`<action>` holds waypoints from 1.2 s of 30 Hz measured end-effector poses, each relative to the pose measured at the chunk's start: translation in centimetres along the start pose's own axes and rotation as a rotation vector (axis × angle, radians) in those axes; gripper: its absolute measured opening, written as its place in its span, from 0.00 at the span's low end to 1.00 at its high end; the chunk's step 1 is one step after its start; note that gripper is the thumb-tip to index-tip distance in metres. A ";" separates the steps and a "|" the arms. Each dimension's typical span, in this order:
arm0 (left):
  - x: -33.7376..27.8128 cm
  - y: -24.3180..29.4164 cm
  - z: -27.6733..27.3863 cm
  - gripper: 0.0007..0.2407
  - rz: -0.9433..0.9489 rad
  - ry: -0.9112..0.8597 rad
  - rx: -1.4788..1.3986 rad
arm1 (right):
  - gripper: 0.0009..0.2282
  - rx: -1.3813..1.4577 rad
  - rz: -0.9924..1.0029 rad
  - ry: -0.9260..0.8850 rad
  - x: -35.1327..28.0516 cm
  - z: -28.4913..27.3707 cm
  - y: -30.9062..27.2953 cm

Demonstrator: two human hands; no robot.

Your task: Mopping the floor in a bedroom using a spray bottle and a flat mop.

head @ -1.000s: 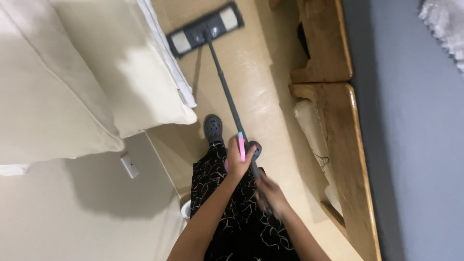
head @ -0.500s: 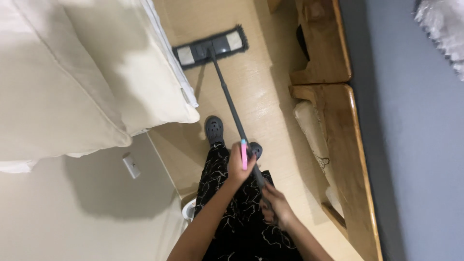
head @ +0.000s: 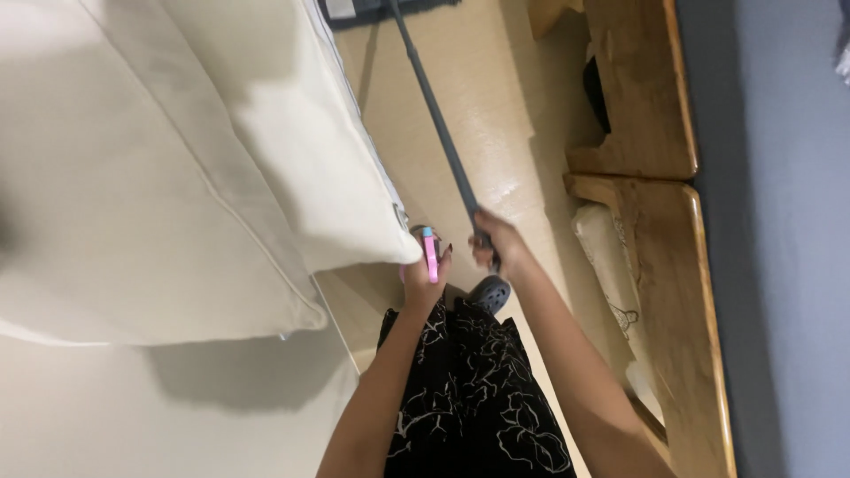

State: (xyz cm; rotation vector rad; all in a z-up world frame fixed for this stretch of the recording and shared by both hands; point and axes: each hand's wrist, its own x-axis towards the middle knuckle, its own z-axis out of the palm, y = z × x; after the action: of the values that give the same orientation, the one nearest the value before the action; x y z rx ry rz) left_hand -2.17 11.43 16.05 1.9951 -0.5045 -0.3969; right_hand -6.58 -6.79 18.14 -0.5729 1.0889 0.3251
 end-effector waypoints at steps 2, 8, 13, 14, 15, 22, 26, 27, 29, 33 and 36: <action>0.6 0.8 -0.5 0.14 0.138 0.101 0.023 | 0.23 0.020 -0.022 -0.010 1.7 0.8 -2.1; -0.2 -0.4 0.6 0.18 -0.076 -0.077 0.048 | 0.22 -0.124 -0.092 0.102 0.6 1.1 -0.7; 0.8 2.7 -0.2 0.16 0.024 -0.067 -0.137 | 0.23 -0.082 -0.032 0.120 -4.0 -0.3 3.4; 0.7 2.3 -0.1 0.16 0.020 -0.070 -0.135 | 0.23 -0.080 -0.027 0.121 -4.9 -0.5 3.9; 0.5 1.9 -0.1 0.16 0.021 -0.102 -0.113 | 0.23 -0.087 -0.026 0.126 -5.9 -0.7 4.4; 1.9 1.6 -1.2 0.15 0.010 -0.150 -0.062 | 0.24 -0.116 -0.034 0.176 -5.0 2.3 0.7; 2.6 0.4 -1.3 0.17 -0.067 -0.173 -0.070 | 0.24 -0.093 -0.014 0.147 -2.1 5.4 -3.2; 2.9 0.8 -1.5 0.17 -0.037 -0.136 -0.021 | 0.24 -0.082 -0.019 0.155 -1.3 5.6 -3.8; 3.2 1.4 -1.6 0.16 -0.009 -0.103 0.027 | 0.24 -0.070 -0.022 0.167 -0.6 5.5 -4.5; 3.3 2.4 -1.4 0.14 0.091 -0.070 -0.055 | 0.24 -0.066 -0.012 0.149 -0.8 3.6 -3.7; 2.8 3.0 -0.7 0.13 0.103 -0.076 -0.131 | 0.24 -0.101 -0.004 0.161 -1.4 1.1 -1.7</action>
State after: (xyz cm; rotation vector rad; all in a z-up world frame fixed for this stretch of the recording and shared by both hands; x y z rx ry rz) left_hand 0.03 9.32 18.86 1.8253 -0.6110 -0.4319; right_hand -5.47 -7.49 20.30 -0.7003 1.2310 0.3361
